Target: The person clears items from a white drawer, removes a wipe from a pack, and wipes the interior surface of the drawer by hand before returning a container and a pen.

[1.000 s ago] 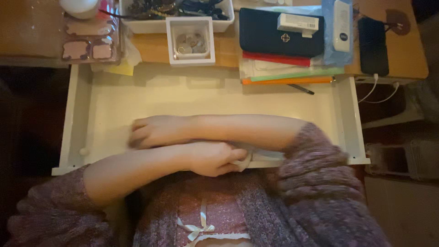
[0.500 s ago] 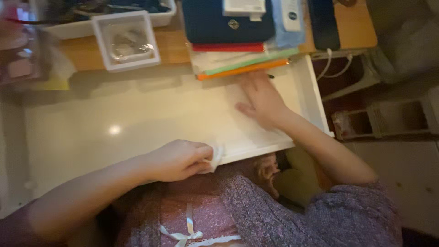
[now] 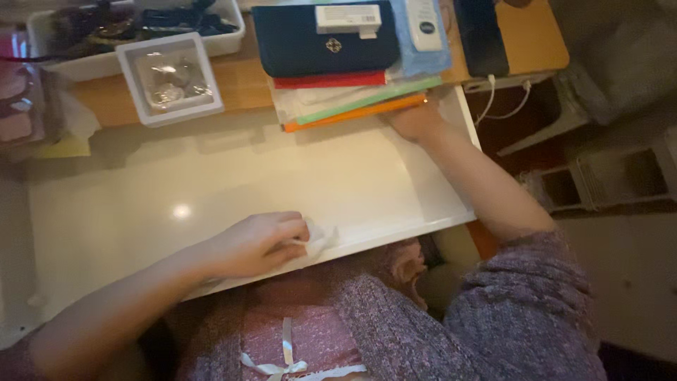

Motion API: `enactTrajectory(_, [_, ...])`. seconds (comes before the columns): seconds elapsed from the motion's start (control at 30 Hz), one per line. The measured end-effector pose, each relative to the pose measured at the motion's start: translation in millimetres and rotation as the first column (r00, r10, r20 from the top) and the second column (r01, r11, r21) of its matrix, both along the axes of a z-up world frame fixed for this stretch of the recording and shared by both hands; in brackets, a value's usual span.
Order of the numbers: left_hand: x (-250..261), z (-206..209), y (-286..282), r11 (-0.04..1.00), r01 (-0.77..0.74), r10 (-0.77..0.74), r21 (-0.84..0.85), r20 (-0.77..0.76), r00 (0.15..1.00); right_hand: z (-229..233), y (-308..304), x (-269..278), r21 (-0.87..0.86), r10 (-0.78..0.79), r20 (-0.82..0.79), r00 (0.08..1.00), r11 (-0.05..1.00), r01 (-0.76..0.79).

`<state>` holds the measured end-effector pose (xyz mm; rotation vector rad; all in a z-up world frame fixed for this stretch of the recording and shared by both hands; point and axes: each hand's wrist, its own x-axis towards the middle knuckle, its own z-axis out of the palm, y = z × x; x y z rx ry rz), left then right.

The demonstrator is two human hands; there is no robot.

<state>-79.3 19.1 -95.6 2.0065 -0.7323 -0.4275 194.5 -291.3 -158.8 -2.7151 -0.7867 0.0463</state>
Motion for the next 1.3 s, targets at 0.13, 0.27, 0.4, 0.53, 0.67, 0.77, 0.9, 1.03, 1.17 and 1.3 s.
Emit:
enactTrajectory(0.13, [6.6,-8.6,9.9,0.970,-0.216,0.217,-0.110,0.001,0.976,23.5,30.1,-43.3,0.115,0.258,0.188,0.948,0.952,-0.282])
enactTrajectory(0.27, [17.4,-15.4,21.6,0.903,-0.411,0.403,-0.126,-0.081,0.912,48.1,76.1,-99.4,-0.423,0.064,-0.260,0.964,0.890,-0.173])
enactTrajectory(0.4, [24.1,-18.2,37.2,0.838,-0.530,0.526,-0.125,-0.069,0.848,55.7,95.7,-149.2,0.040,0.564,-0.124,0.816,0.825,-0.564])
enactTrajectory(0.53, [26.2,-12.4,50.5,0.870,-0.494,0.494,0.006,0.004,0.870,54.4,107.5,-165.3,0.172,0.718,-0.152,0.680,0.696,-0.697])
enactTrajectory(0.67, [31.3,-13.1,73.7,0.806,-0.581,0.591,0.115,-0.092,0.801,59.3,113.3,-170.4,0.254,0.687,-0.239,0.686,0.726,-0.639])
enactTrajectory(0.77, [36.5,-13.6,103.0,0.793,-0.529,0.546,-0.303,-0.032,0.837,64.2,120.9,-171.1,0.283,0.645,-0.163,0.747,0.755,-0.591])
enactTrajectory(0.9, [29.9,4.7,133.6,0.614,-0.549,0.559,-0.567,-0.179,0.810,62.1,136.4,-176.4,0.253,0.625,-0.150,0.766,0.773,-0.582])
enactTrajectory(1.03, [14.2,42.5,146.2,0.529,-0.551,0.473,-0.646,-0.314,0.823,58.3,154.2,-190.1,0.211,0.752,-0.162,0.639,0.659,-0.722])
enactTrajectory(1.17, [-1.1,62.0,157.9,0.623,-0.639,0.623,-0.451,-0.208,0.754,61.8,167.3,-184.4,0.243,0.803,-0.045,0.595,0.586,-0.773])
enactTrajectory(1.3, [-18.9,56.4,187.2,0.608,-0.619,0.715,-0.497,0.004,0.699,62.0,172.7,-170.8,0.261,0.704,0.002,0.710,0.685,-0.680])
